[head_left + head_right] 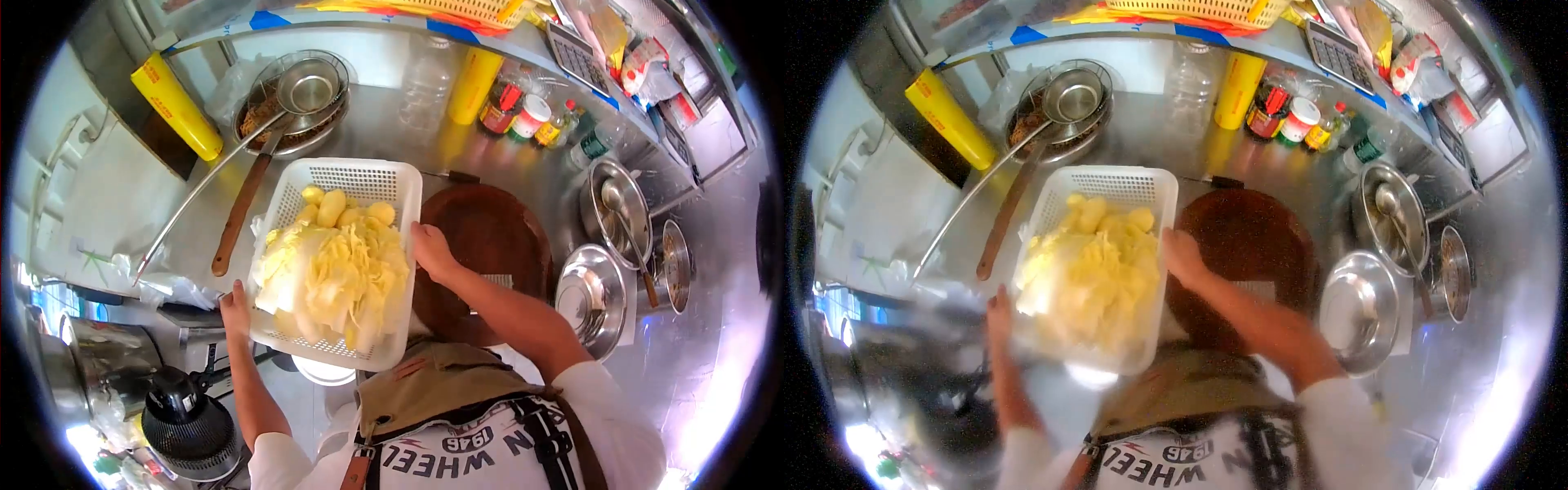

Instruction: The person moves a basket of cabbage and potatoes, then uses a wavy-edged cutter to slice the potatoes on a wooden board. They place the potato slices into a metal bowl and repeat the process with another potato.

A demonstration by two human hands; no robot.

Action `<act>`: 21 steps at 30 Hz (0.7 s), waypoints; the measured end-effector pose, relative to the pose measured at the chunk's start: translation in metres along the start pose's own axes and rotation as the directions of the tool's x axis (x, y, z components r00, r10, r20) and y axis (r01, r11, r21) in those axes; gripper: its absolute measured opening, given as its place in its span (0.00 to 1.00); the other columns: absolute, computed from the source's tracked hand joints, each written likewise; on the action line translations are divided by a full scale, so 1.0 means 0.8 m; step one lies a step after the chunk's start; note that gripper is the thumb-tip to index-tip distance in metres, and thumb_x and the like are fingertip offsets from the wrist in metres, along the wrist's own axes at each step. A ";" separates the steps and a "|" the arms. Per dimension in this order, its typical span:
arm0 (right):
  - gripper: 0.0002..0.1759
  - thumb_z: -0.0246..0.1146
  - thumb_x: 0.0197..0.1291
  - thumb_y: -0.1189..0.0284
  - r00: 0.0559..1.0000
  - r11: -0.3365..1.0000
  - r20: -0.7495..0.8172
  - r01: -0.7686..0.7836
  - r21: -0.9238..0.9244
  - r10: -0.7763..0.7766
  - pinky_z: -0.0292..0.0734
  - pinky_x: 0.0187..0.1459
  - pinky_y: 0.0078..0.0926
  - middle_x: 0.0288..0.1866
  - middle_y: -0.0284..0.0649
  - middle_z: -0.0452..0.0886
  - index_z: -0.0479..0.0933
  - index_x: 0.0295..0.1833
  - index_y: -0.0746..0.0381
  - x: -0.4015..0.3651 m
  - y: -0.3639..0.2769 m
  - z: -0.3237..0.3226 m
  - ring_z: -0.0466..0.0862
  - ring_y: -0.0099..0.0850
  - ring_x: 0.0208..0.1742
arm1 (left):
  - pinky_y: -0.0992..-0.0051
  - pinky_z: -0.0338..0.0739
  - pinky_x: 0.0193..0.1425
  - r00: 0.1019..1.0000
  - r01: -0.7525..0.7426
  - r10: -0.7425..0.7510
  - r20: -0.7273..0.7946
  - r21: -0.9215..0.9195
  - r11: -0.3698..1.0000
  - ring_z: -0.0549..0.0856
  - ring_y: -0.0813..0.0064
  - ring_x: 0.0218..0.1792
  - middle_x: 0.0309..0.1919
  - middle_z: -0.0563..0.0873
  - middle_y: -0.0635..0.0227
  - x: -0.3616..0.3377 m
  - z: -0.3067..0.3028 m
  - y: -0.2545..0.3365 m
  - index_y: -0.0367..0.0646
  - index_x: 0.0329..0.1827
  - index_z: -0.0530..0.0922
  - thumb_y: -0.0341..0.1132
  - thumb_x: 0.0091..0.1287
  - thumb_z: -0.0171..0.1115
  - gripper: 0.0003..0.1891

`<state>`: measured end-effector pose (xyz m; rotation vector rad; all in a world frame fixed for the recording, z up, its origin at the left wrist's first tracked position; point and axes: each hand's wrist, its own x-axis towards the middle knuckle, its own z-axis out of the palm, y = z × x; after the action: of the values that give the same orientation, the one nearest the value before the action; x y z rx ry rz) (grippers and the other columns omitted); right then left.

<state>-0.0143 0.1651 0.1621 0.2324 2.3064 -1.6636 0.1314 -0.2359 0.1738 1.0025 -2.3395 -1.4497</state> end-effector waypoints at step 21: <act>0.36 0.67 0.51 0.70 0.937 0.312 0.299 0.342 -0.886 -0.179 0.67 0.66 0.46 0.68 0.56 0.67 0.66 0.67 0.64 -0.160 0.122 -0.201 0.68 0.53 0.68 | 0.55 0.77 0.52 0.465 -0.868 0.709 0.530 0.115 0.484 0.83 0.48 0.45 0.39 0.85 0.47 -0.030 0.279 0.211 0.36 0.42 0.82 0.32 0.59 0.63 0.11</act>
<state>0.1132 0.3535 0.1629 -0.5448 2.8345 -0.1264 -0.0371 -0.0142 0.2121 -0.5198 -2.7927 -0.8434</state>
